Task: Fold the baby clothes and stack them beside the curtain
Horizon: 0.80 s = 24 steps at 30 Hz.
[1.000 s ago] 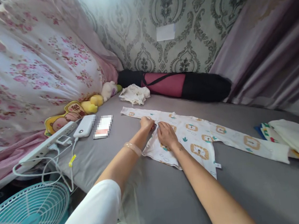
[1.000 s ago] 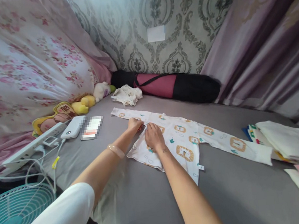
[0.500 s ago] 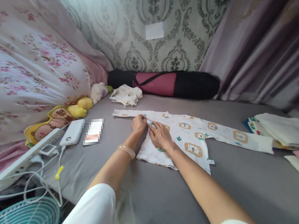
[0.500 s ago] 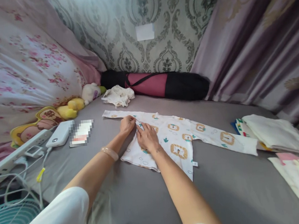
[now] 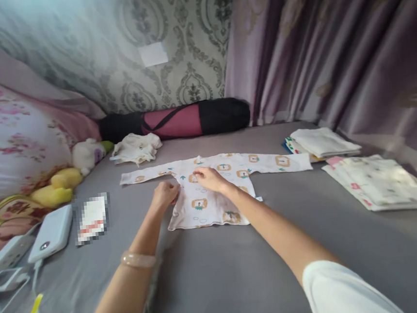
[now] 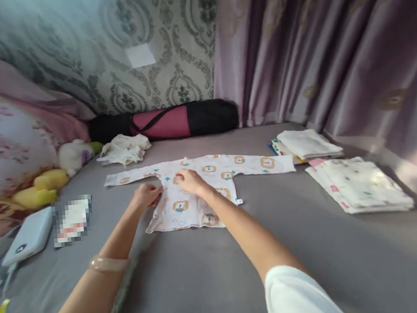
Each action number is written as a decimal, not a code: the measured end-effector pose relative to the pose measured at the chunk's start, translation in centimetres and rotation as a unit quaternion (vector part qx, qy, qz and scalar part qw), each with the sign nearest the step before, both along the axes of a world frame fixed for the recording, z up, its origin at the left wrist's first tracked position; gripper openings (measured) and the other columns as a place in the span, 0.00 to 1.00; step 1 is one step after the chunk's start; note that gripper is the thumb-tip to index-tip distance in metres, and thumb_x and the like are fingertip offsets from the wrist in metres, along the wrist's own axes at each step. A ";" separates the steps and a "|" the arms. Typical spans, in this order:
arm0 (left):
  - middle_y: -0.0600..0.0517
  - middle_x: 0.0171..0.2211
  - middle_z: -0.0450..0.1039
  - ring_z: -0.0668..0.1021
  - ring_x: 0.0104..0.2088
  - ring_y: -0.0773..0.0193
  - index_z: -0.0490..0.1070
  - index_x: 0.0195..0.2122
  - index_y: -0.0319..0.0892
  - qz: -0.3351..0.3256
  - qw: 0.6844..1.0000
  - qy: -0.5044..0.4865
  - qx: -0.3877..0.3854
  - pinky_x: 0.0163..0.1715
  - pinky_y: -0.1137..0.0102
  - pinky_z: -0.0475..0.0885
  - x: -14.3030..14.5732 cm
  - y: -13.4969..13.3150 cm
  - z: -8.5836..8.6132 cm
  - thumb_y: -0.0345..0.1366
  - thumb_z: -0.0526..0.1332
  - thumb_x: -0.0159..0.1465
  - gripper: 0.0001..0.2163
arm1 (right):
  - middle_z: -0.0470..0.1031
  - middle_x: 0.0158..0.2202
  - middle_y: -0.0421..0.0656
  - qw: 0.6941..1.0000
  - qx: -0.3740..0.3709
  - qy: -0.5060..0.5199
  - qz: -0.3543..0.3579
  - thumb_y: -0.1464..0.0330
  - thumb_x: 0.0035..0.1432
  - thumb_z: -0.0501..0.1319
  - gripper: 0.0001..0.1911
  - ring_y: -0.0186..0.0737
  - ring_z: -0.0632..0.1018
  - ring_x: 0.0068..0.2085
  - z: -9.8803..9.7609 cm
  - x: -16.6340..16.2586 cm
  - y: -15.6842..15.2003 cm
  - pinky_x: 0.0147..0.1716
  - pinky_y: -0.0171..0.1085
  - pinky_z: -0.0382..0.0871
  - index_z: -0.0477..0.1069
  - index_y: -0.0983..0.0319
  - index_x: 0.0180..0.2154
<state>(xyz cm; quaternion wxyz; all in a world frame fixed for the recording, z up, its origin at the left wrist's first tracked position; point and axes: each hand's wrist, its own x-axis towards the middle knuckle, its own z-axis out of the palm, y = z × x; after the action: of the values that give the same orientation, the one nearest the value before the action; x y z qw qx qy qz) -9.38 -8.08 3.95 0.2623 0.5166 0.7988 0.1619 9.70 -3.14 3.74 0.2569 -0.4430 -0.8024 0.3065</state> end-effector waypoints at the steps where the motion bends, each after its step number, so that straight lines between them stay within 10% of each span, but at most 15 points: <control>1: 0.52 0.16 0.70 0.72 0.17 0.66 0.69 0.20 0.40 -0.004 1.000 0.000 -0.006 0.22 0.74 0.66 0.0 -0.1 0.0 0.42 0.57 0.60 0.14 | 0.80 0.41 0.43 1.000 0.014 -0.009 -0.016 0.72 0.60 0.54 0.15 0.37 0.78 0.42 0.5 1.9 -0.4 0.42 0.30 0.66 0.77 0.61 0.43; 9: 0.53 0.16 0.69 0.71 0.19 0.66 0.72 0.23 0.41 -0.050 0.999 0.007 0.005 0.21 0.74 0.62 -1.1 1.0 -2.4 0.44 0.60 0.56 0.12 | 0.76 0.25 0.43 0.939 -0.027 -0.209 -0.273 0.62 0.60 0.54 0.17 0.36 0.74 0.27 -0.4 15.8 -2.4 0.26 0.32 0.58 0.74 0.62 0.26; 24: 0.46 0.36 0.77 0.77 0.38 0.57 0.69 0.37 0.42 -0.051 0.979 0.188 0.054 0.31 0.72 0.64 1.1 -0.7 -0.4 0.38 0.53 0.62 0.08 | 0.77 0.44 0.53 0.920 0.004 -0.303 -0.251 0.64 0.65 0.52 0.14 0.49 0.78 0.44 -1.4 14.0 -4.1 0.36 0.38 0.64 0.71 0.64 0.45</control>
<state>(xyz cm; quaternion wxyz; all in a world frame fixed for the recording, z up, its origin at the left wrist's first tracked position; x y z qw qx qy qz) -8.31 -8.77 3.50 0.0869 0.5911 0.7967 0.0908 23.71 -7.29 2.33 0.0722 -0.7001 -0.7059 0.0799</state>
